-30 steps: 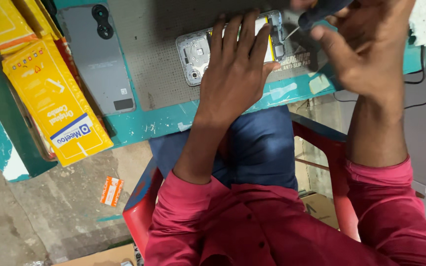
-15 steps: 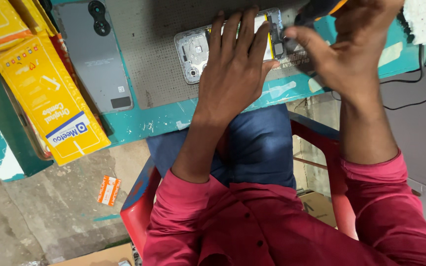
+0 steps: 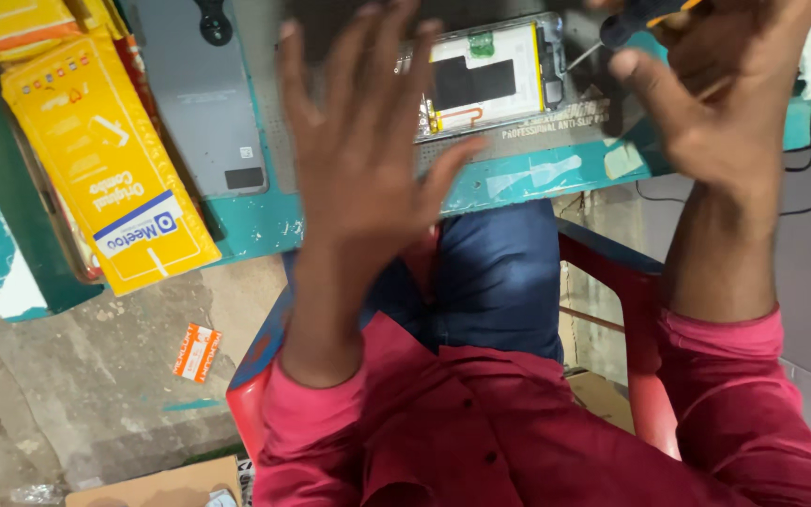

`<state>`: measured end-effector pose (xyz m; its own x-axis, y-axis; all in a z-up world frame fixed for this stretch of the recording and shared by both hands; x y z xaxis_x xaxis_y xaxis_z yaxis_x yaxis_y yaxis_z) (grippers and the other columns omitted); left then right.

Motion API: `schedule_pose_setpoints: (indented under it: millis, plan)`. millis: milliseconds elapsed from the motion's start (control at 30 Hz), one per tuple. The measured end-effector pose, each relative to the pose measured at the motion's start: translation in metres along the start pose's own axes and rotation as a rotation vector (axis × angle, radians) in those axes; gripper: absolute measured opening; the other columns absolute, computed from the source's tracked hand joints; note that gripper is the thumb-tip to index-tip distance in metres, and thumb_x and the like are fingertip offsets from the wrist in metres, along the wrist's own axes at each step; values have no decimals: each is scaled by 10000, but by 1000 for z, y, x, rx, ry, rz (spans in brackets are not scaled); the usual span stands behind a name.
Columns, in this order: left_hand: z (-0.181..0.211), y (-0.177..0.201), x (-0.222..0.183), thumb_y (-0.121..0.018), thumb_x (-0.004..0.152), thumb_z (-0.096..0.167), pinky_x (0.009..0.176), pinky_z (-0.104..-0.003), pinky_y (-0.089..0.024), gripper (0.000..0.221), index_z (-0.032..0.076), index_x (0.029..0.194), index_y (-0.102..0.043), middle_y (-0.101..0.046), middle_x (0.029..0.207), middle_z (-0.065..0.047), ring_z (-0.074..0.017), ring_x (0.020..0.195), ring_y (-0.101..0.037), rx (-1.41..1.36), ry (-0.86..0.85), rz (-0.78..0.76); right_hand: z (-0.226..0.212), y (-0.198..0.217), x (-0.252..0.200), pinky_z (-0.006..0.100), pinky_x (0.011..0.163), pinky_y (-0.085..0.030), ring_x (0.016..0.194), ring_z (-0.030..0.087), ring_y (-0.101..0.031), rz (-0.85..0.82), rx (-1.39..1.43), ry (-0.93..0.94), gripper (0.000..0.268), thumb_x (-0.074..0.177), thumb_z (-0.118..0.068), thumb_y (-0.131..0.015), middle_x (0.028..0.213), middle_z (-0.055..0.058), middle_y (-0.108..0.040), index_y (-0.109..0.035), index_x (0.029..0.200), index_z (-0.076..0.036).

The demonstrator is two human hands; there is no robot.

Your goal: The person uses a screwdriver to remove screws from the back of a disassembled smartphone. They then lift the back cover and set it aside, exposing the internal components.

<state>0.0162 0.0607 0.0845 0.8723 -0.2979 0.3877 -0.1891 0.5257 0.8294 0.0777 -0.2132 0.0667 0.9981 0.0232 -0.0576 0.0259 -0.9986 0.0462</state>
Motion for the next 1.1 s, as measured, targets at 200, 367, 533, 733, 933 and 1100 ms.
schedule_pose_setpoints:
  millis: [200,367,533,733,933,1100]
  plan:
    - [-45,4,-37,-842,975,529,1308,-634,-182,953,-50,1582,-392,-481,1587,-208,-393,1506,-402,-13,94,-41,24,22,-5,314,940,-540,1094,239,-591,-76,-378,416,971,947,85,-874,1303,103,-522,-195,1580,-198]
    - [-51,-10,-37,-835,950,516,1304,-660,-85,993,-76,1586,-355,-496,1565,-218,-401,1513,-384,-43,73,-75,21,26,-14,325,932,-558,1089,250,-602,-93,-449,410,978,958,100,-858,1309,120,-527,-182,1587,-222]
    - [-54,-16,-27,-815,973,516,1289,-672,-15,989,-85,1596,-337,-498,1582,-230,-402,1544,-355,-72,39,-109,18,19,-14,336,924,-575,1085,260,-613,-84,-482,432,987,969,116,-842,1314,137,-532,-168,1594,-245]
    - [-54,-18,-25,-791,998,464,1282,-692,-12,905,-74,1590,-369,-531,1570,-211,-385,1550,-346,-100,38,-118,18,16,-14,349,915,-597,1079,273,-626,-81,-493,447,999,983,135,-822,1322,156,-538,-152,1602,-273]
    - [-56,-18,-26,-778,1008,453,1278,-699,-17,866,-57,1591,-391,-547,1553,-201,-373,1553,-341,-102,35,-113,16,13,-17,362,906,-618,1073,285,-639,-70,-495,451,1013,996,154,-803,1329,176,-544,-136,1610,-301]
    - [-55,-17,-27,-779,1010,421,1285,-694,-18,851,-55,1595,-384,-544,1549,-199,-372,1561,-332,-120,37,-109,23,10,-14,372,898,-635,1069,296,-650,-52,-498,493,1027,1007,169,-787,1334,193,-549,-123,1616,-324]
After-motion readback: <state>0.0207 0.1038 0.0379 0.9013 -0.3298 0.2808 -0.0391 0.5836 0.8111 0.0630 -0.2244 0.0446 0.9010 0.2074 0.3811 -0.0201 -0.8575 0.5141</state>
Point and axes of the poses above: each hand's wrist, its own x-axis towards the middle knuckle, its own y-axis out of the back of the hand, z = x × y, the point moved 6 cm from there along x, towards the middle knuckle
